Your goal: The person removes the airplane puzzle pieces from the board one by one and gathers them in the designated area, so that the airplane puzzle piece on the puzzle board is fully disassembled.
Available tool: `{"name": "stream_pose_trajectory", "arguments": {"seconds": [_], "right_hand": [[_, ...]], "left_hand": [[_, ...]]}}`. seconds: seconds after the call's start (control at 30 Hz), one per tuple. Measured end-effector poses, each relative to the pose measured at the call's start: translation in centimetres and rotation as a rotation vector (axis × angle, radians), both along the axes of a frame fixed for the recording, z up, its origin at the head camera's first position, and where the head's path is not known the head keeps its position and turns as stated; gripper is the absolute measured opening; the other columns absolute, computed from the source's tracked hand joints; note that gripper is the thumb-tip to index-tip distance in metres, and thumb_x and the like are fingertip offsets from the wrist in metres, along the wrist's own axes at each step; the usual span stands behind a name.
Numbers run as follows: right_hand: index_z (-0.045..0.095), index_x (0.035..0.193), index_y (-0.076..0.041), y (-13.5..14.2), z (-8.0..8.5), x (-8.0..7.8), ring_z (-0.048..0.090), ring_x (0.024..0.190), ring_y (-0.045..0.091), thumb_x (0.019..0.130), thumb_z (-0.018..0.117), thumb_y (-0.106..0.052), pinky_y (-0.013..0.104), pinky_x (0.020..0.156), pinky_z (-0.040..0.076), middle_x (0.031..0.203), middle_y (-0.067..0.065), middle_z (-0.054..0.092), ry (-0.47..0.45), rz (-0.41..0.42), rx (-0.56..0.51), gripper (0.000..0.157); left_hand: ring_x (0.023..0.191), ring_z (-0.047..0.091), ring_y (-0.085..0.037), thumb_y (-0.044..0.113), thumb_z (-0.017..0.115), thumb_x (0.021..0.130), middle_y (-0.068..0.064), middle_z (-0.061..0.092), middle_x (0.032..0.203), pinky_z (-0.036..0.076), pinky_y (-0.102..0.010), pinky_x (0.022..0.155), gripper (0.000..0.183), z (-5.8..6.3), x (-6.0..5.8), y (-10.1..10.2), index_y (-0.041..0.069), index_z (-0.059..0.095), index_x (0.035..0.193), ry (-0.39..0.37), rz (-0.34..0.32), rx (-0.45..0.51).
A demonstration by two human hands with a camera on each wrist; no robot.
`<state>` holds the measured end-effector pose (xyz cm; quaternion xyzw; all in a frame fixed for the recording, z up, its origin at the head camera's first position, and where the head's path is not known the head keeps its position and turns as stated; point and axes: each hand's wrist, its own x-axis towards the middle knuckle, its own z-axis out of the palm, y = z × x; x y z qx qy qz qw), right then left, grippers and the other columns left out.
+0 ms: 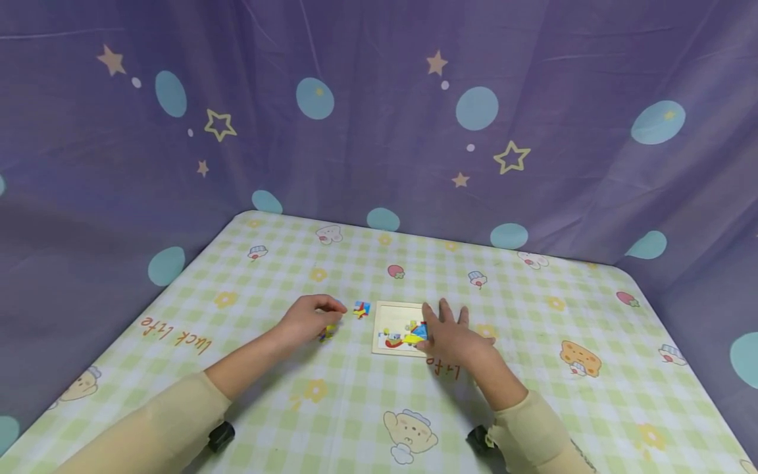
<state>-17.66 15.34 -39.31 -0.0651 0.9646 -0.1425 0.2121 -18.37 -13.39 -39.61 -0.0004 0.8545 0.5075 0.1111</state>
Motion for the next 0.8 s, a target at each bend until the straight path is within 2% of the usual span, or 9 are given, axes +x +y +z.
{"name": "stream_pose_trajectory", "arguments": {"seconds": [0.2, 0.43, 0.6, 0.8], "right_hand": [[0.014, 0.164, -0.024, 0.0, 0.0, 0.0, -0.007, 0.148, 0.052, 0.100, 0.061, -0.044, 0.092, 0.084, 0.013, 0.168, 0.015, -0.004, -0.004, 0.001, -0.001, 0.082], [0.013, 0.164, -0.025, 0.0, 0.0, -0.1, -0.007, 0.148, 0.052, 0.100, 0.061, -0.045, 0.093, 0.083, 0.014, 0.168, 0.015, -0.005, -0.006, 0.004, 0.006, 0.082], [0.013, 0.164, -0.024, 0.0, 0.0, -0.1, -0.007, 0.148, 0.052, 0.100, 0.061, -0.045, 0.092, 0.084, 0.013, 0.168, 0.015, -0.005, -0.006, 0.003, 0.007, 0.083], [0.014, 0.164, -0.023, 0.0, -0.3, -0.2, -0.006, 0.148, 0.053, 0.100, 0.061, -0.046, 0.093, 0.083, 0.014, 0.168, 0.016, -0.004, 0.001, 0.006, 0.016, 0.083]], "left_hand": [[0.053, 0.043, -0.014, 0.015, 0.062, 0.100, -0.009, 0.063, 0.103, 0.037, -0.027, 0.051, 0.019, 0.2, -0.1, 1.4, 0.009, 0.071, 0.116, -0.047, 0.000, 0.030], [0.053, 0.042, -0.013, 0.012, 0.063, 0.099, -0.008, 0.062, 0.102, 0.038, -0.026, 0.052, 0.019, 0.3, -0.5, 3.2, 0.005, 0.072, 0.115, -0.011, -0.038, 0.064], [0.053, 0.043, -0.014, 0.011, 0.064, 0.099, -0.008, 0.062, 0.100, 0.039, -0.026, 0.053, 0.018, -0.1, -0.9, 4.3, 0.004, 0.071, 0.113, 0.003, -0.067, 0.087], [0.050, 0.041, -0.013, 0.009, 0.064, 0.099, -0.011, 0.061, 0.090, 0.037, -0.025, 0.051, 0.018, -0.3, -1.2, 5.7, 0.001, 0.070, 0.113, 0.005, -0.114, 0.122]]}}
